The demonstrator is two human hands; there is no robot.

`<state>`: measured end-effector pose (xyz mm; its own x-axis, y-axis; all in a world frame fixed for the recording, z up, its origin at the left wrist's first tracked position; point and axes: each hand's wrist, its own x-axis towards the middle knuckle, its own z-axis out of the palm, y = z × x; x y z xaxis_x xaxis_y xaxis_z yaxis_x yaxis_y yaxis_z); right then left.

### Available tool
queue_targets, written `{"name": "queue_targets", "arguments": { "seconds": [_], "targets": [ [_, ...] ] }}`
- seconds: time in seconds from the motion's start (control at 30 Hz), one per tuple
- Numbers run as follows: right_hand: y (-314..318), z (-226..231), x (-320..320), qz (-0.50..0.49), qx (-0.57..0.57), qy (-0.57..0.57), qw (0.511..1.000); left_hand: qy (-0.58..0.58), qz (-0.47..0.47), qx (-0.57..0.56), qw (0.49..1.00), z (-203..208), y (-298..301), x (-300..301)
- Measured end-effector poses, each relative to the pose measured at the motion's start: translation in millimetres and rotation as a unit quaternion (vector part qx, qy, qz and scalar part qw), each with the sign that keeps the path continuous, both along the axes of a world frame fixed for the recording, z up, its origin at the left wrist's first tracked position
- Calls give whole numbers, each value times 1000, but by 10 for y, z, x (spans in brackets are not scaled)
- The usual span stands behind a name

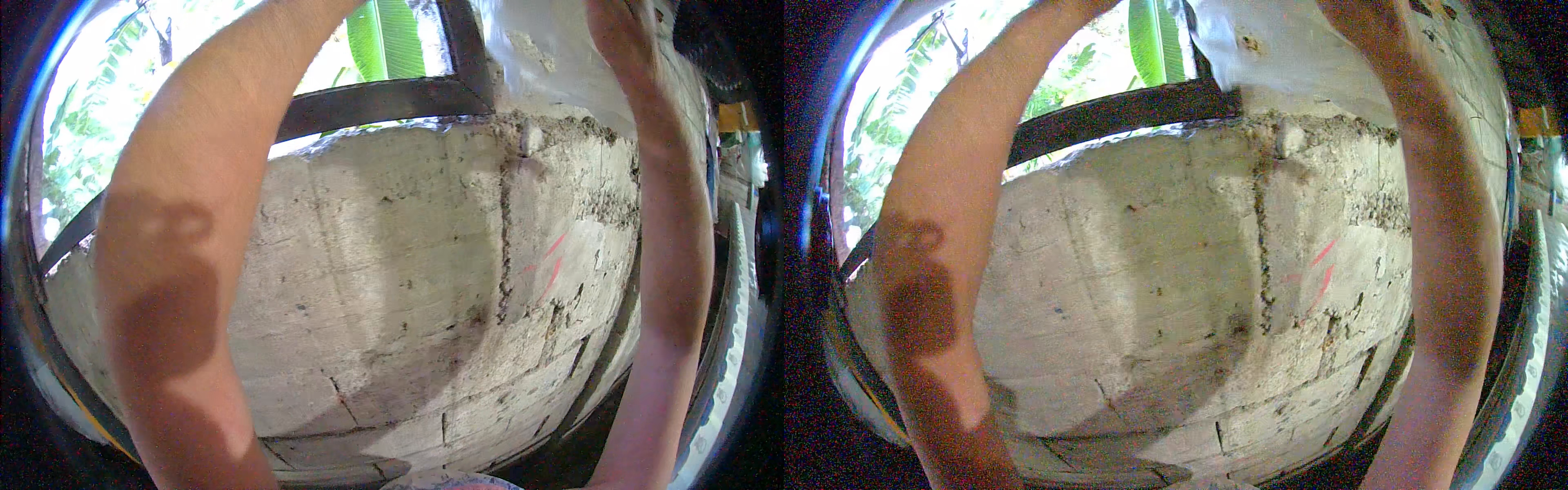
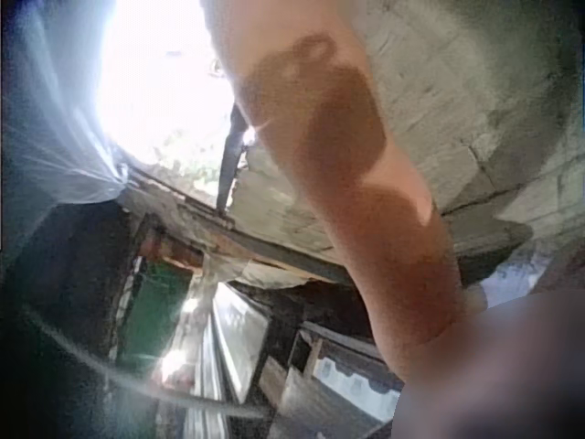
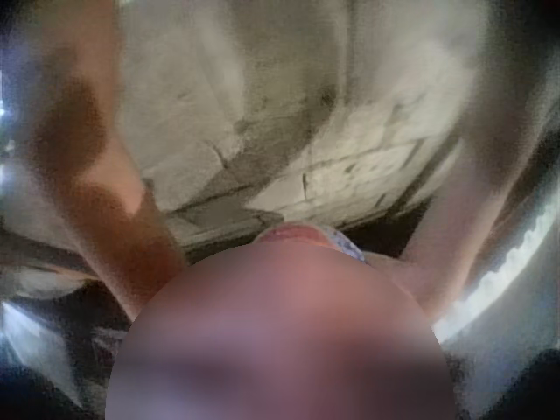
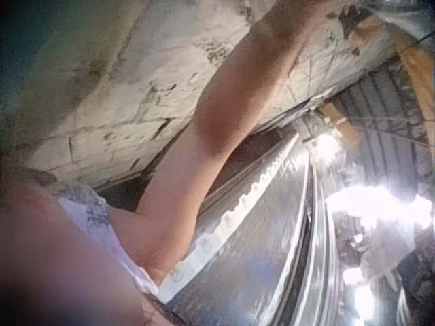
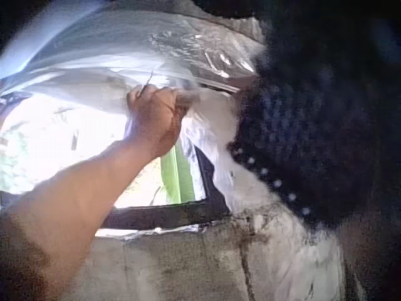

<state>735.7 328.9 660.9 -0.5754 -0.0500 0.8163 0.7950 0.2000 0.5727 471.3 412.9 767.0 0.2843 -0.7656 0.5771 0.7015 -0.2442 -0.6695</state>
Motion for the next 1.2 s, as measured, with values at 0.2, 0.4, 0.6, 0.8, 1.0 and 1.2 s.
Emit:
{"name": "queue_targets", "arguments": {
  "seconds": [0.2, 0.4, 0.6, 0.8, 1.0, 1.2],
  "targets": [
    [216, -176, 166, -4, 134, -82, 988, -107, 153, -172, 967, 290, -556, 257],
    [417, 354, -97, -1, 394, -94, 914, 69, 157, -387, 906, 392, -946, 244],
    [578, 763, -238, 60, 397, -26, 915, 55, 180, -452, 872, 562, -862, 151],
    [866, 1139, -256, 121, 287, 109, 944, 36, 225, -86, 970, 179, -410, 245],
    [984, 1287, -241, 137, 166, 212, 953, 101, 118, -1, 988, -103, -246, 71],
    [972, 1317, -449, 136, 109, 221, 960, 95, 117, 73, 986, -288, -426, -288]
  ]
}}
